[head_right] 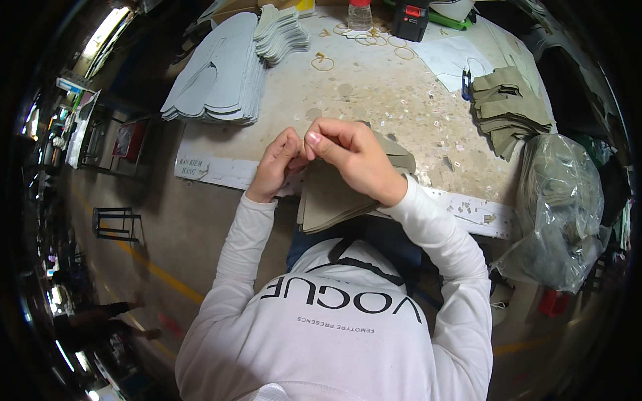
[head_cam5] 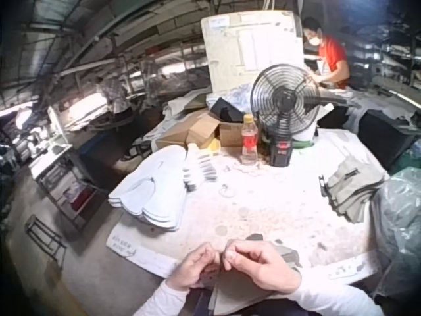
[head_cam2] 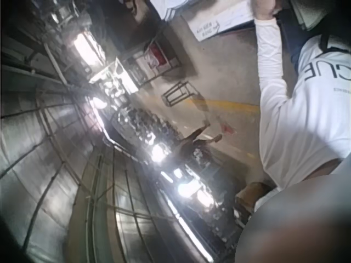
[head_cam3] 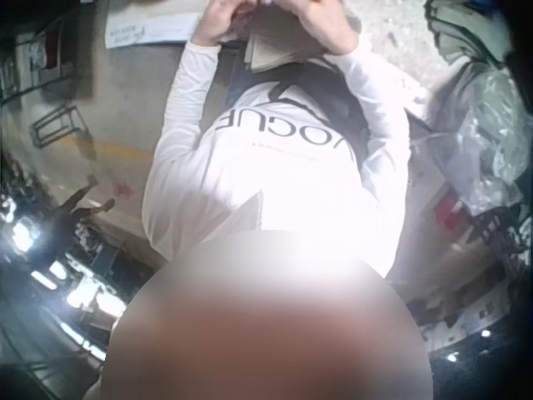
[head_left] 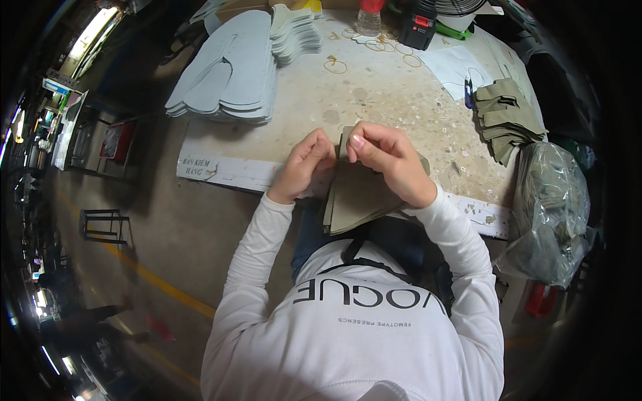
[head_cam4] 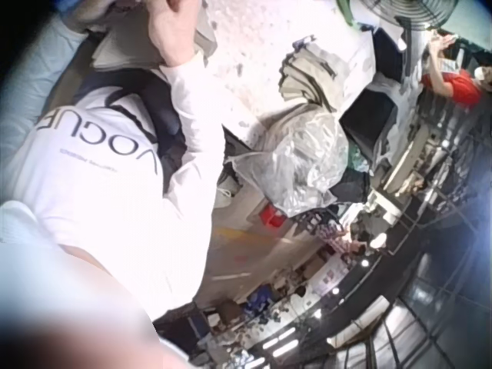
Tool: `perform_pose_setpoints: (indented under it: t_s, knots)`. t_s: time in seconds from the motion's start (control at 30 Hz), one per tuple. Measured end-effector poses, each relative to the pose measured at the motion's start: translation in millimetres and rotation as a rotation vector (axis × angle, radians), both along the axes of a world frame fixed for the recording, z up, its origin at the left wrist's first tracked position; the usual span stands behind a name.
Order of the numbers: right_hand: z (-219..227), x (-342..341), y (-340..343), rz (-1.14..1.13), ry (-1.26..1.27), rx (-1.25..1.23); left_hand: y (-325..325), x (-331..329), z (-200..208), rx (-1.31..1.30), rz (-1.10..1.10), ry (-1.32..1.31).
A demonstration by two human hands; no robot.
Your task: The person sorts and stacks olive-green fabric pieces on a worktable. They repeatedly pick up individual pieces, align them, and place them into growing stacks, occasionally moving stacks aside to access more pieces.
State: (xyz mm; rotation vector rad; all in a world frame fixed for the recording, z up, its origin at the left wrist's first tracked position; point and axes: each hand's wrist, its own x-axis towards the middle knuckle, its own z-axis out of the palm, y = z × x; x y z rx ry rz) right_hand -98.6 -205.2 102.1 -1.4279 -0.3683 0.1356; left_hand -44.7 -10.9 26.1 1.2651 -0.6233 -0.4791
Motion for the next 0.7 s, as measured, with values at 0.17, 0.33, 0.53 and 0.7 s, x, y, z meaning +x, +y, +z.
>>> perform_pose_setpoints:
  t_s: [0.17,0.33,0.53,0.7]
  knots:
    - [5,-19,-2,-0.143,-0.063,-0.204,6,-3,-1,0.075,-0.018,-0.043]
    - [0,-20,-14,-0.176,-0.036,-0.225,14,-3,-5,0.088,-0.044,0.034]
    - [5,-8,-20,-0.143,0.063,-0.232,6,-7,9,0.143,0.031,0.065]
    - [22,3,-8,-0.074,-0.146,-0.33,12,-24,34,0.787,0.221,-0.563]
